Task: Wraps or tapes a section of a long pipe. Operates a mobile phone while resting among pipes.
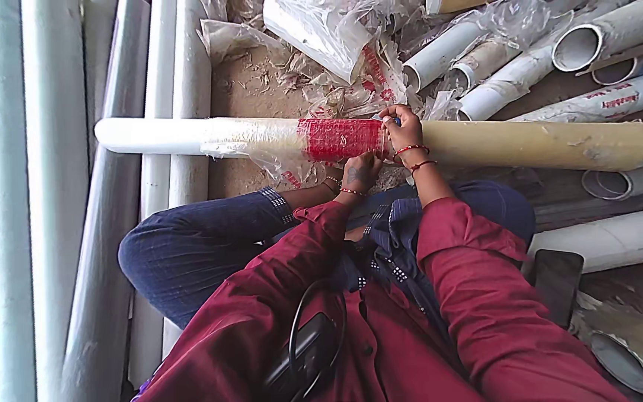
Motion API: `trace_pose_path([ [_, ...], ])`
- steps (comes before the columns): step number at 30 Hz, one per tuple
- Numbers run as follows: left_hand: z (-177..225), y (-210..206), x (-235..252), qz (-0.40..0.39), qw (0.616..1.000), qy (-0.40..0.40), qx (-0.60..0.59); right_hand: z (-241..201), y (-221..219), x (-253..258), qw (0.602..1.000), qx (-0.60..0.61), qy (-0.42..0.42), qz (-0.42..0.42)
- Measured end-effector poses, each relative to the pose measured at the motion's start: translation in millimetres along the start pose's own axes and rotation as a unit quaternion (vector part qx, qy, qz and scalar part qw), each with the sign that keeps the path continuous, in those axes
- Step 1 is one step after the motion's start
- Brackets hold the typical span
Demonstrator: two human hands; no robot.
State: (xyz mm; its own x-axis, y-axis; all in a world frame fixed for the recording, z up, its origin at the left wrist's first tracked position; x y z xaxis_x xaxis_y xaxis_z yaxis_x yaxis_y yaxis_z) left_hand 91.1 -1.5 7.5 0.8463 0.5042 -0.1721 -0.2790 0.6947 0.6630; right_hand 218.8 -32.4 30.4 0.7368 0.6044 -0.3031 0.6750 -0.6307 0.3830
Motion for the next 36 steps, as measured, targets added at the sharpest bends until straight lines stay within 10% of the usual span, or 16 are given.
trace_pose_path([
  [27, 7.9, 13.2, 8.6, -0.058, 0.994, 0.054, 0.070, -6.3, -4.3, -1.3, 0.999, -0.027, 0.028, 0.001],
  [36, -18.5, 5.4, -9.2, 0.111, 0.980, 0.025, -0.162, -1.5, -2.2, 1.7, 1.000, -0.014, 0.026, 0.003],
])
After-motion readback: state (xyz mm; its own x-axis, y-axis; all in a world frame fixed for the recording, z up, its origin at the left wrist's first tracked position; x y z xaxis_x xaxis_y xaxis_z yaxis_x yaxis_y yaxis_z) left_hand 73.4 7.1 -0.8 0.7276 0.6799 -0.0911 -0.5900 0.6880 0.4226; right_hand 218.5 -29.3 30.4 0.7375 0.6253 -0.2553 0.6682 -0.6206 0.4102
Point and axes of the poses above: each hand's wrist, its own x-axis towards the middle knuckle, its own y-axis out of the back of the hand, z = x × y, the point moved 9 cm from there along x, towards the middle knuckle, and after that the axes turned 9 degrees about -y, right-handed, at the moved point
